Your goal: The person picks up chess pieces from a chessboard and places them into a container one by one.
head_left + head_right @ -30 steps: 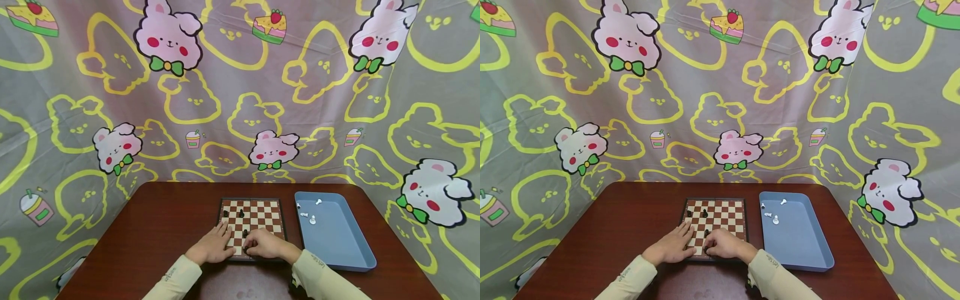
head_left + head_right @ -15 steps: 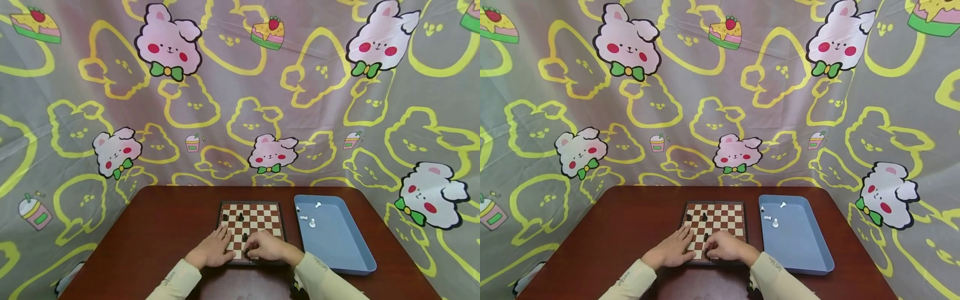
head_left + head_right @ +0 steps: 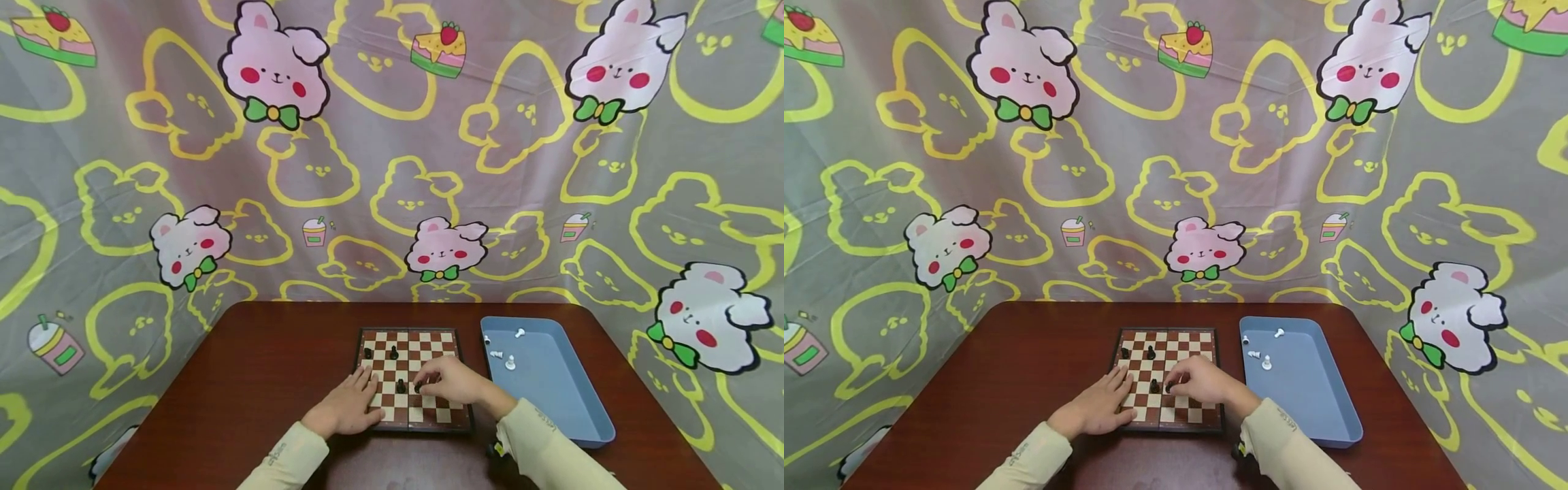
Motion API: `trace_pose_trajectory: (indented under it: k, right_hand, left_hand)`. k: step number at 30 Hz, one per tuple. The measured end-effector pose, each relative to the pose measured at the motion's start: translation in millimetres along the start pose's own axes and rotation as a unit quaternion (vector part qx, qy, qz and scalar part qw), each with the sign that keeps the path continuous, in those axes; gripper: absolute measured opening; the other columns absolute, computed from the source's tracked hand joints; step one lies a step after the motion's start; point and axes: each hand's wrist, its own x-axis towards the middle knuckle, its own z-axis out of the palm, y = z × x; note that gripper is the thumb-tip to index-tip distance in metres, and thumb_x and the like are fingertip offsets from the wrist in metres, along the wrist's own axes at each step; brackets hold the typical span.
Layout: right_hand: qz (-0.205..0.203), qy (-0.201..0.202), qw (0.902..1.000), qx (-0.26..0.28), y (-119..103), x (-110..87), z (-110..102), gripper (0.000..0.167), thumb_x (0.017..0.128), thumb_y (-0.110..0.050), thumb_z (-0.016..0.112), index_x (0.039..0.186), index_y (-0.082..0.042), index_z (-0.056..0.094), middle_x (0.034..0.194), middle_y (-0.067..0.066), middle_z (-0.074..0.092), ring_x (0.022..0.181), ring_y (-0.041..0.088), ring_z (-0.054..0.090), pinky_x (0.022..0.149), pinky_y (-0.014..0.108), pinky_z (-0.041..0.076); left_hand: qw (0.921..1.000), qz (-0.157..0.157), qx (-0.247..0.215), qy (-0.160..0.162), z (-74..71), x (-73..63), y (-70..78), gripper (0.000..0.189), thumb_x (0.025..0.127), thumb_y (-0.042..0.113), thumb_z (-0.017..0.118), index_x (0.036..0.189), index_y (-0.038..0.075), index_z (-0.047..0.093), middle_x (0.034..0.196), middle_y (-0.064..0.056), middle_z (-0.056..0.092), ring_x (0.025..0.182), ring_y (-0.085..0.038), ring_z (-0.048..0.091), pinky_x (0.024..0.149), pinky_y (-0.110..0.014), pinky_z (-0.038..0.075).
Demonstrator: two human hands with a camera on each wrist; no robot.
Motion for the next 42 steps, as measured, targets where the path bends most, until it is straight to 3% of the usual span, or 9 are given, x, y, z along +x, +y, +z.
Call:
trace_pose_trajectory:
  k: [16, 24, 31, 36, 42]
  right_hand:
    - [0.052, 0.065, 0.9962, 0.027, 30, -23.2, -54, 0.017, 0.090, -0.017, 0.065, 0.103, -0.007, 0.070, 0.095, -0.001, 0.067, 0.070, 0.011, 0.055, 0.060, 0.029, 0.046]
    - [0.101, 0.086, 0.9908, 0.027, 50, -34.2, -73, 0.017, 0.090, -0.019, 0.066, 0.103, -0.008, 0.071, 0.093, -0.001, 0.066, 0.078, 0.015, 0.055, 0.065, 0.033, 0.047]
    - [0.121, 0.094, 0.9874, 0.039, 62, -45.8, -86, 0.016, 0.090, -0.016, 0.065, 0.104, -0.009, 0.070, 0.095, 0.005, 0.066, 0.070, 0.024, 0.055, 0.053, 0.035, 0.046]
    - [0.120, 0.095, 0.9879, 0.029, 70, -54.0, -93, 0.019, 0.090, -0.015, 0.065, 0.106, -0.005, 0.070, 0.097, 0.004, 0.066, 0.082, 0.018, 0.061, 0.064, 0.036, 0.051]
    - [0.125, 0.094, 0.9873, 0.030, 78, -59.0, -97, 0.022, 0.090, -0.013, 0.065, 0.106, 0.001, 0.068, 0.094, 0.005, 0.067, 0.081, 0.018, 0.061, 0.068, 0.040, 0.051]
  left_hand:
    - [1.0000, 0.002, -0.008, 0.004, 0.0, 0.7, -1.3, 0.075, 0.094, 0.053, 0.045, 0.147, 0.001, 0.031, 0.154, -0.019, 0.018, 0.142, -0.033, 0.014, 0.112, -0.043, 0.020]
    - [1.0000, 0.001, -0.005, 0.001, 0.2, 0.8, -0.6, 0.075, 0.094, 0.054, 0.043, 0.147, 0.002, 0.030, 0.154, -0.019, 0.019, 0.142, -0.033, 0.014, 0.112, -0.043, 0.020]
    - [1.0000, 0.002, -0.008, 0.002, 0.0, 0.7, -1.5, 0.075, 0.095, 0.053, 0.044, 0.147, 0.002, 0.030, 0.154, -0.019, 0.019, 0.142, -0.033, 0.014, 0.112, -0.043, 0.020]
    - [1.0000, 0.001, -0.009, 0.000, 1.7, 0.9, -2.2, 0.075, 0.095, 0.053, 0.044, 0.147, 0.001, 0.030, 0.154, -0.019, 0.018, 0.142, -0.033, 0.014, 0.112, -0.044, 0.020]
    - [1.0000, 0.002, -0.006, 0.002, 3.0, 0.8, -2.1, 0.076, 0.094, 0.054, 0.043, 0.147, 0.001, 0.031, 0.154, -0.019, 0.019, 0.142, -0.033, 0.014, 0.112, -0.043, 0.020]
